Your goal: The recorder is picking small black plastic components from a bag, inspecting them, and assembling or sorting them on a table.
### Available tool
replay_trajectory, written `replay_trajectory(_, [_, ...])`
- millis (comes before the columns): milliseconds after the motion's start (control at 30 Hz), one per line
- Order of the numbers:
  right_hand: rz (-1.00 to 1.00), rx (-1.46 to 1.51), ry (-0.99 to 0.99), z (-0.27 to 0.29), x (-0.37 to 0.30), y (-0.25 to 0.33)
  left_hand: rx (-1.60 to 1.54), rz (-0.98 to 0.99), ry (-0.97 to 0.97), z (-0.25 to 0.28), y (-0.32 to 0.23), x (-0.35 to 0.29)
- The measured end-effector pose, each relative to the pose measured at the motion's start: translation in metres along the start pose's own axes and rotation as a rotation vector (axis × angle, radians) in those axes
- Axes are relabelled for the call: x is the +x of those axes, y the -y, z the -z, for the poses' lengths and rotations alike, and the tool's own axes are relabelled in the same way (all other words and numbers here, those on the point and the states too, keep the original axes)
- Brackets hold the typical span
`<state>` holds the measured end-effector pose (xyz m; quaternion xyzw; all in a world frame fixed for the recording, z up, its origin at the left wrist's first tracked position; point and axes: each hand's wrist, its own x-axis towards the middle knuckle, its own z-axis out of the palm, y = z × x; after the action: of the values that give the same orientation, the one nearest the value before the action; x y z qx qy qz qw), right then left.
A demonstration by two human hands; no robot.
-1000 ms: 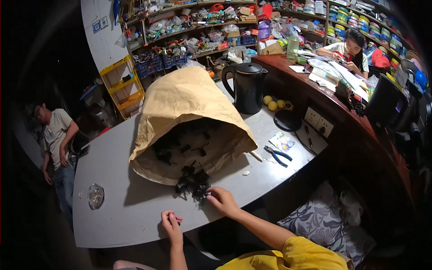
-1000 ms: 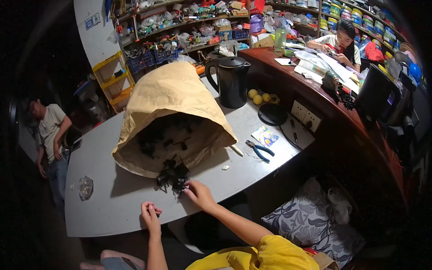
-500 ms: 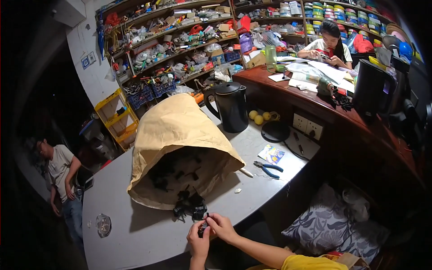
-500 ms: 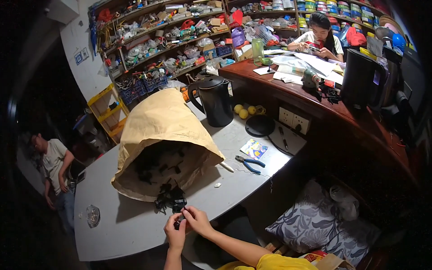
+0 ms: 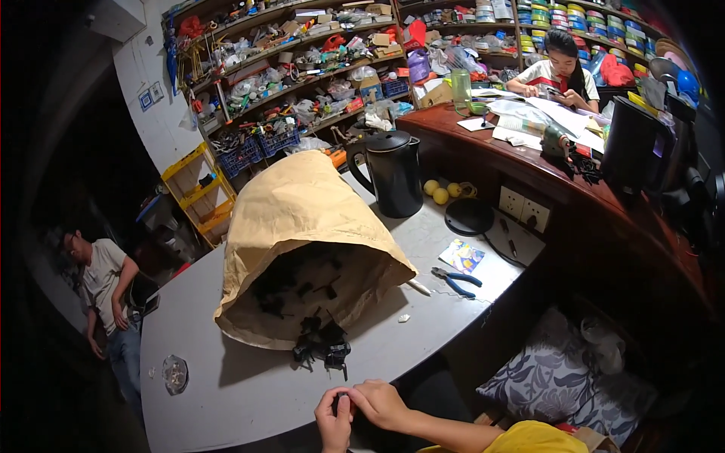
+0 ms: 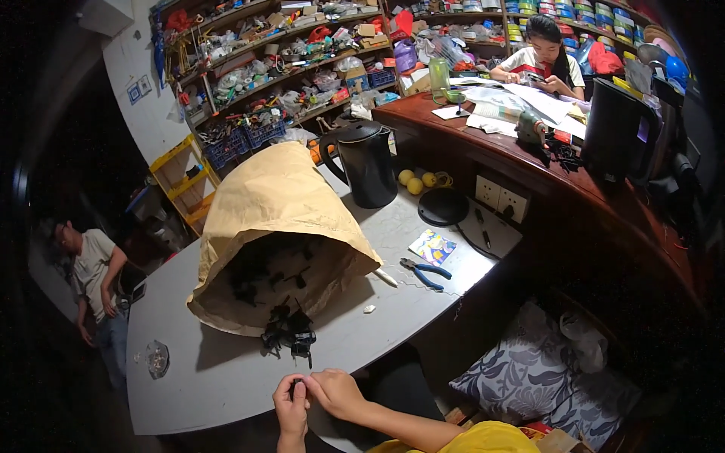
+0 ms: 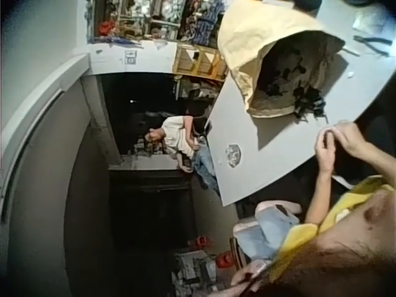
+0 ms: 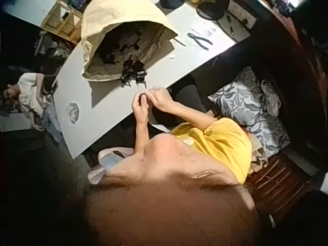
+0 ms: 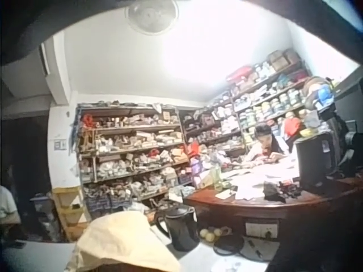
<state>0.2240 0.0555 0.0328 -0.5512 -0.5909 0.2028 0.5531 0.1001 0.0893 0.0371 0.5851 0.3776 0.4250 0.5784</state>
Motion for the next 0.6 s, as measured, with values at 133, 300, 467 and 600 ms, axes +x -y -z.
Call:
replay_trajectory(133, [0.069, -0.211, -0.014, 0.000, -0.008, 0.010, -0.134, 0.023, 0.020, -0.005, -0.006, -0.010])
replay_trajectory(300, [0.268, -0.284, -0.097, -0.001, -0.010, 0.017, 0.330, -0.281, 0.049, 0.015, -0.004, -0.014])
replay_trajectory(467, [-0.078, -0.078, 0.186, 0.008, -0.017, 0.029, 0.717, -0.339, -0.027, 0.007, -0.012, -0.034])
replay_trajectory(600, [-0.211, 0.083, 0.229, 0.013, -0.018, 0.027, 0.617, -0.261, 0.075, 0.013, -0.006, -0.044])
